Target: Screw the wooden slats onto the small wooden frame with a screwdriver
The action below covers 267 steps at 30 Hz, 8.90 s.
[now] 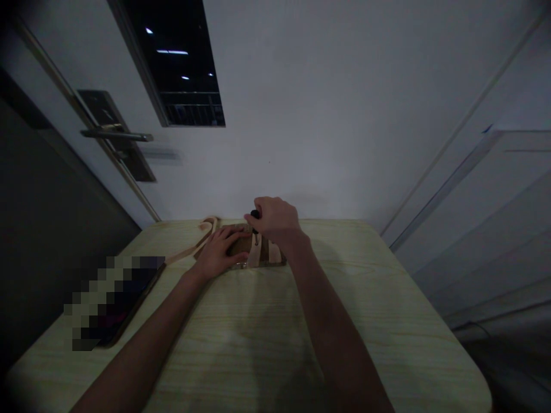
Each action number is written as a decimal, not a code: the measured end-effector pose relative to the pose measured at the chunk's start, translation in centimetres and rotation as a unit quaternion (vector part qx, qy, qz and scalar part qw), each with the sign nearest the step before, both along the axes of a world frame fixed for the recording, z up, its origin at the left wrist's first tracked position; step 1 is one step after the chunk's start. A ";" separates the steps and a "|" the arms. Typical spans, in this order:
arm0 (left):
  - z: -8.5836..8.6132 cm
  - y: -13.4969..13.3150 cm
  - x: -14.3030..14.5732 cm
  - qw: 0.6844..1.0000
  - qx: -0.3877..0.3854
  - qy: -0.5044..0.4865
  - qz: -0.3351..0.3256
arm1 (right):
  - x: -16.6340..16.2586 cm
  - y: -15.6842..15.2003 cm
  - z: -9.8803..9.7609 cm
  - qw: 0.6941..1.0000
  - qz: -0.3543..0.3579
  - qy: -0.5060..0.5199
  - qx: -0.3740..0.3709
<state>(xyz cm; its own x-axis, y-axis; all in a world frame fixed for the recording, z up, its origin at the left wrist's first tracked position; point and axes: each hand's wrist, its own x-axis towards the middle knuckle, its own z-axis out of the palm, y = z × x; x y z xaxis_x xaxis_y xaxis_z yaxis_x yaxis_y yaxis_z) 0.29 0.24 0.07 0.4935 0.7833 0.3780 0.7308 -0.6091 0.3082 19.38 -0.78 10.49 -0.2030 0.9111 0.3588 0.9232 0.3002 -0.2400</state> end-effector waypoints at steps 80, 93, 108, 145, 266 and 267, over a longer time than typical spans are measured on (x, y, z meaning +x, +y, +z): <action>-0.1 0.1 0.0 1.000 0.003 -0.003 -0.008 | 0.3 0.2 -0.4 0.993 0.093 0.047 -0.055; 0.0 -0.1 0.0 1.000 0.002 0.005 -0.003 | 1.1 1.3 -0.9 0.971 0.179 0.150 -0.059; -0.1 0.0 0.0 1.000 0.006 0.003 -0.006 | 0.1 2.0 -2.5 0.979 0.159 0.124 -0.016; -0.2 0.1 0.0 1.000 0.009 0.005 -0.010 | 0.8 0.9 -1.6 0.973 0.190 0.113 -0.072; 0.2 -0.2 0.2 1.000 -0.002 0.014 0.004 | 0.6 3.2 -3.4 0.986 0.091 0.139 -0.010; 0.2 -0.2 0.2 1.000 -0.002 0.015 0.004 | 0.5 3.3 -3.4 0.986 0.096 0.137 -0.009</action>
